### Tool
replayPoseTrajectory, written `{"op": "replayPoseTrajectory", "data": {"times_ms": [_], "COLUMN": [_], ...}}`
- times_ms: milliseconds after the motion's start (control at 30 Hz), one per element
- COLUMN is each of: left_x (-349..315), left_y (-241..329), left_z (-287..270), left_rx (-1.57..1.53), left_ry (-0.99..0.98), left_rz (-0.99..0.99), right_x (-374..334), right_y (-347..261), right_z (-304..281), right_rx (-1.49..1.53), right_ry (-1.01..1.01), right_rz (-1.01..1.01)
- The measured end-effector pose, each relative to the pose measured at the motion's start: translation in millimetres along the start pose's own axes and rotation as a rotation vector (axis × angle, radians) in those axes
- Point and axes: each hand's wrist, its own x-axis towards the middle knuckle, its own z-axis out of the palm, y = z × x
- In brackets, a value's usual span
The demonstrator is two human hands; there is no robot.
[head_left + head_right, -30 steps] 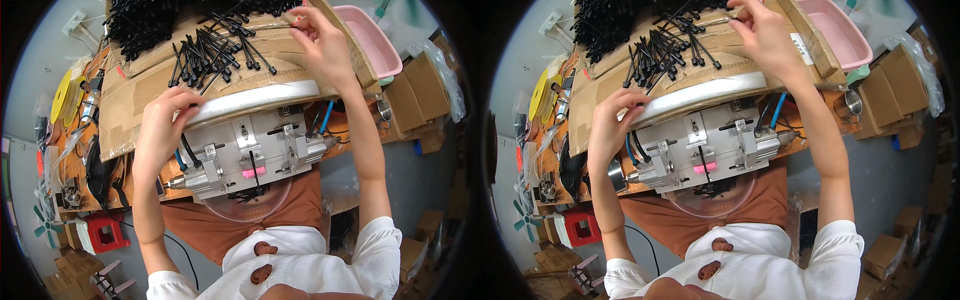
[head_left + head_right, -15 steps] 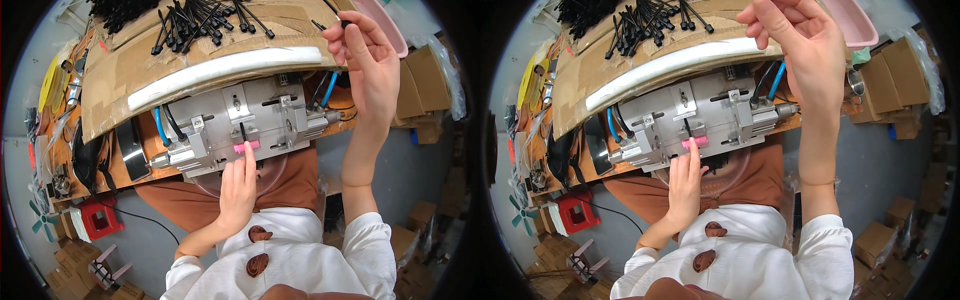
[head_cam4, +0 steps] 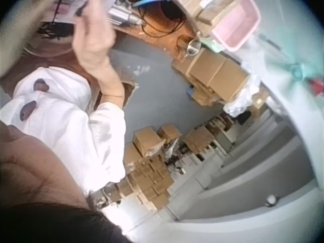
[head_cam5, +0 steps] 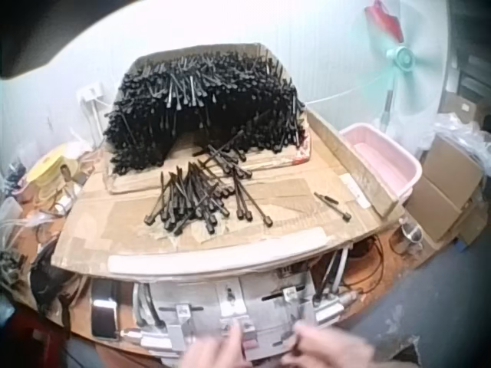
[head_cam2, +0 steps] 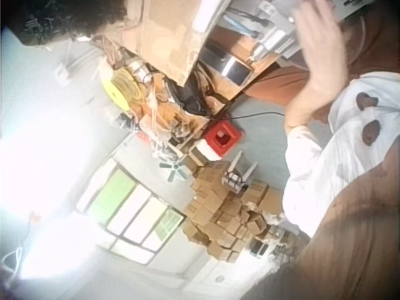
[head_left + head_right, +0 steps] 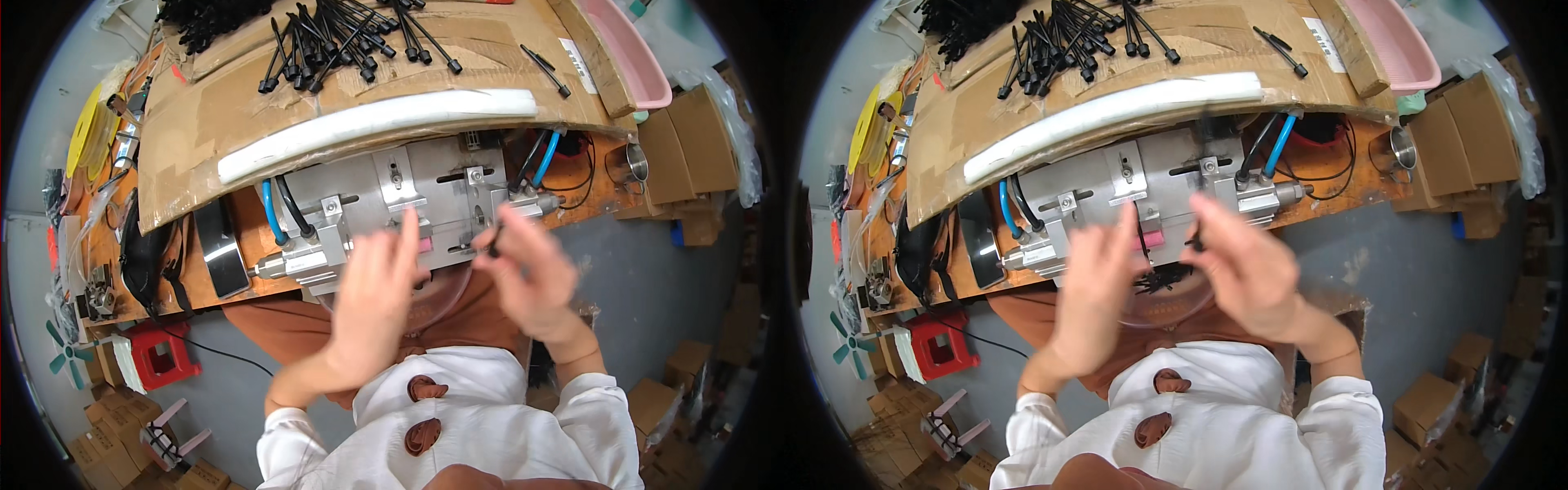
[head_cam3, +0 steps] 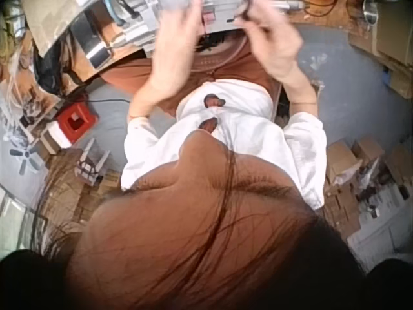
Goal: The person picks up a cable tie from a pile on the table, places one end into the slot of a machine, and then presses the cable tie down into the machine using their fingers.
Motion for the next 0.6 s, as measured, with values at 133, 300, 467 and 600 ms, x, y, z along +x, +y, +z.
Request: {"op": "replayPoseTrajectory", "data": {"times_ms": [133,300,467,600], "left_x": [107.5,168.5,154.8,101.9], "left_y": [-50.9,-112.3,-107.0,-57.2], "left_z": [-43.0,-58.2,-68.2,-71.0], "left_rx": [0.199,0.172,0.154,-0.004], "left_ry": [0.462,0.240,0.326,0.475], "left_rz": [0.023,0.096,0.085,0.060], "right_x": [-42.1,-56.8,-52.8,-11.2], "right_y": [-1.4,9.4,7.6,1.4], "right_z": [29.2,54.4,54.4,22.1], "right_rx": [-0.073,-0.053,-0.076,-0.190], "right_ry": [-0.218,-0.332,-0.386,-0.399], "right_rz": [0.025,0.067,0.067,-0.037]}}
